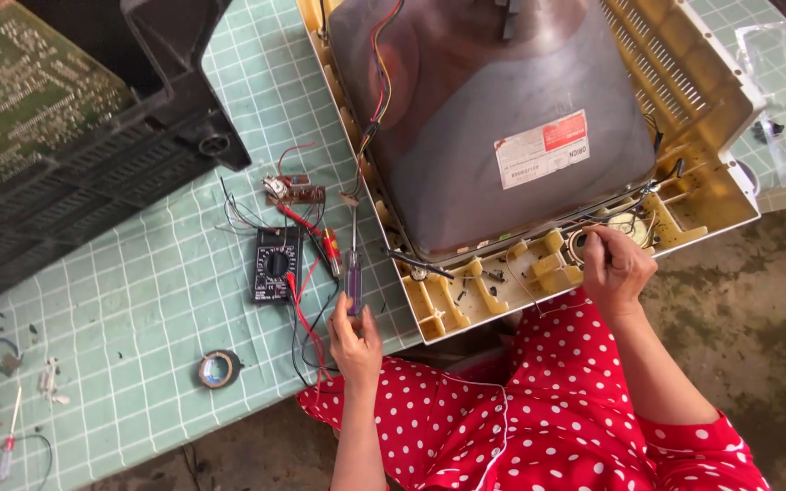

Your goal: The person repairs a CRT television by stripping and twisting wires, wrapping them with electrical tape, and using a soldering iron to secure connections. They also use a multimeter to test components and connect a circuit board to the CRT neck.

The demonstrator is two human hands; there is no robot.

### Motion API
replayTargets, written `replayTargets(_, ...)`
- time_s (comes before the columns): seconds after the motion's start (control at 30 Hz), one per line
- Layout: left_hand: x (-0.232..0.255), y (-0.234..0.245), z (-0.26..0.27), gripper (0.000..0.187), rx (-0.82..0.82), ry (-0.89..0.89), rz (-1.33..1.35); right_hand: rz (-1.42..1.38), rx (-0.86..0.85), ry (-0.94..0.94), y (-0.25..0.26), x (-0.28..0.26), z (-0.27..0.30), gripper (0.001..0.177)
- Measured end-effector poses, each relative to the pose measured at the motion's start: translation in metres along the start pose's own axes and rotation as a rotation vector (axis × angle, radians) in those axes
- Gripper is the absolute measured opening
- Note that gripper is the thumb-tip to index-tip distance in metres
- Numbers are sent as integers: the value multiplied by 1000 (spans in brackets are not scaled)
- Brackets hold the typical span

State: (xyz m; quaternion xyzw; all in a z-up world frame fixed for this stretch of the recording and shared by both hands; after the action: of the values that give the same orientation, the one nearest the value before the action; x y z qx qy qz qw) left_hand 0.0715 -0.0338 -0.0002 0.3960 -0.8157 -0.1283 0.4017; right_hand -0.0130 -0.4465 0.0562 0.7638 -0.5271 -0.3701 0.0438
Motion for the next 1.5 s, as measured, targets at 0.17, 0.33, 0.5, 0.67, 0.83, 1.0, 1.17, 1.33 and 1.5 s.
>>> replayTargets(0.17, 2, 1, -2, 40, 0, -21, 2, 63, -3, 35, 0, -9, -2, 13)
replayTargets(0.33, 4, 0, -3, 39, -11, -15, -21, 58, -21, 44, -2, -8, -4, 14)
replayTargets(0.5, 2, 2, 5, 32, 61, -6, -104, 70, -38, 89, -2, -17, -9, 14)
replayTargets(0.67, 1, 1, 10, 29, 122, 6, -148, 71, -39, 126, 1, -27, -15, 14)
replayTargets(0.83, -7, -4, 14, 27, 134, 2, -186, 70, -22, 160, 3, -30, -18, 13)
replayTargets(1.0, -1, -3, 11, 24, 127, -8, -186, 51, 0, 176, 1, -21, -13, 14)
replayTargets(1.17, -3, -4, 11, 24, 139, 1, -199, 44, 8, 190, 3, -26, -16, 14)
replayTargets(1.33, -2, -4, 11, 23, 143, 11, -214, 51, -13, 217, 2, -26, -15, 13)
replayTargets(1.5, -2, -4, 11, 24, 129, 16, -230, 20, -40, 197, 1, -21, -12, 14)
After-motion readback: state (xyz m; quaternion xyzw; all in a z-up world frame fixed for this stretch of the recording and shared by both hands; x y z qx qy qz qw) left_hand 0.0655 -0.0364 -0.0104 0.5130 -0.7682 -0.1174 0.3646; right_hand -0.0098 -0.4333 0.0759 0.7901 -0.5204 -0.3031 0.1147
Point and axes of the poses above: each hand's wrist, its own z-axis away from the middle knuckle, its own y-axis out of the back of the hand, x = y × z, the point moved 6 cm from there along -z, towards the middle knuckle, and after that the axes turned 10 degrees about -z, right-handed, at the moved point
